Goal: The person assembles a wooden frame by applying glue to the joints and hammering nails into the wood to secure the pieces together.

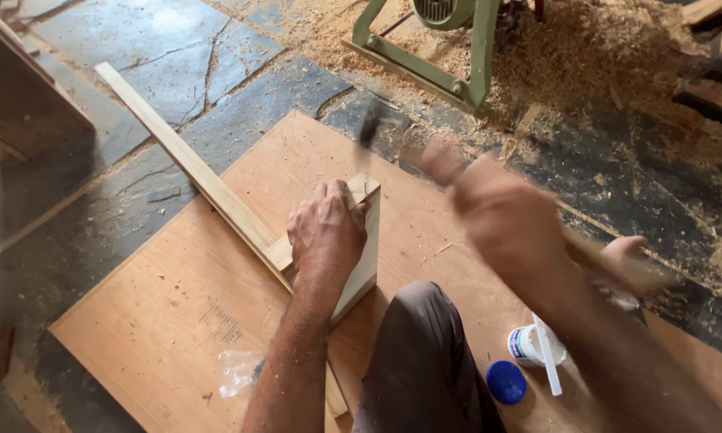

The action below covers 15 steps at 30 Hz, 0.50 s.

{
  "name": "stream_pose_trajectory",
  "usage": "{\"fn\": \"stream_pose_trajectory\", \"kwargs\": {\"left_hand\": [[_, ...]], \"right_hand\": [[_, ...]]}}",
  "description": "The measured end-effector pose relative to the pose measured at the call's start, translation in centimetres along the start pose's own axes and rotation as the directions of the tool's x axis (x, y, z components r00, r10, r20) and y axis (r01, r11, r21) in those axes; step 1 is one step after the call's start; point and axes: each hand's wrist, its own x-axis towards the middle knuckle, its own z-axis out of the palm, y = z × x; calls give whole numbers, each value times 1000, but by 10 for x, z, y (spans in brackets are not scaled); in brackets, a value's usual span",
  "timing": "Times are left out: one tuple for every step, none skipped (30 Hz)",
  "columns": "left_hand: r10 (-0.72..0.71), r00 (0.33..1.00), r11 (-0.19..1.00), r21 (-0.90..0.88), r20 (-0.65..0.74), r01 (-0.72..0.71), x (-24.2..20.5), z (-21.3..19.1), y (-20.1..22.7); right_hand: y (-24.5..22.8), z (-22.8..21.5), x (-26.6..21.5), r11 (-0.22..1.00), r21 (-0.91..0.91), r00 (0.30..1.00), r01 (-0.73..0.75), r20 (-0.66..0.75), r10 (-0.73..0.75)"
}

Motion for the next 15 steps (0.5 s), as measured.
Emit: {"fn": "stream_pose_trajectory", "kwargs": {"left_hand": [[9, 1000, 1000, -10, -17, -10, 0, -1, 0], [21, 999, 1000, -12, -30, -21, 1, -2, 1], [33, 999, 999, -13, -44, -33, 1, -2, 2], [28, 998, 999, -16, -57, -29, -1, -2, 1], [16, 998, 1000, -12, -54, -17, 1, -1, 1], [8, 999, 1000, -3, -33, -8, 2, 1, 0], [0, 1000, 1000, 6, -12, 0, 1, 2, -1], [-2, 1000, 1000, 11, -11, 2, 2, 3, -1], [-5, 1000, 1000, 15, -10, 5, 2, 3, -1], [-1, 1000, 1000, 24, -7, 1, 3, 2, -1], [-20, 1000, 999, 27, 22, 19, 2, 1, 0], [-35, 998, 999, 29, 52, 33, 3, 1, 0], [-50, 996, 998, 32, 81, 47, 5, 1, 1], [-34, 997, 999, 44, 68, 31, 5, 1, 0], [-18, 998, 998, 57, 56, 15, 5, 1, -1]], "right_hand": [[1, 0, 1, 985, -168, 983, 31, 183, 0], [3, 0, 3, 941, -326, 936, 91, 351, 31], [5, -3, 3, 973, -232, 970, 9, 238, 48], [9, -6, 3, 991, -125, 988, -49, 136, 66], [12, -6, 3, 995, -10, 995, -96, 36, 97], [11, -3, -1, 997, 71, 995, 9, -95, -2], [10, 1, -4, 983, 137, 969, 122, -233, -88], [10, 3, -2, 951, 176, 907, 256, -383, -173], [8, 4, -1, 985, 44, 977, 170, -136, -163], [6, 5, -1, 988, -108, 989, 108, 109, -96], [5, 5, -2, 960, -267, 942, 79, 334, 15], [6, 3, -3, 986, -166, 963, -28, 262, 71], [9, 0, -4, 990, -54, 971, -128, 195, 136], [10, -1, -6, 976, 63, 969, -209, 149, 197], [10, 2, -6, 984, 123, 992, -128, 18, 126]]}}
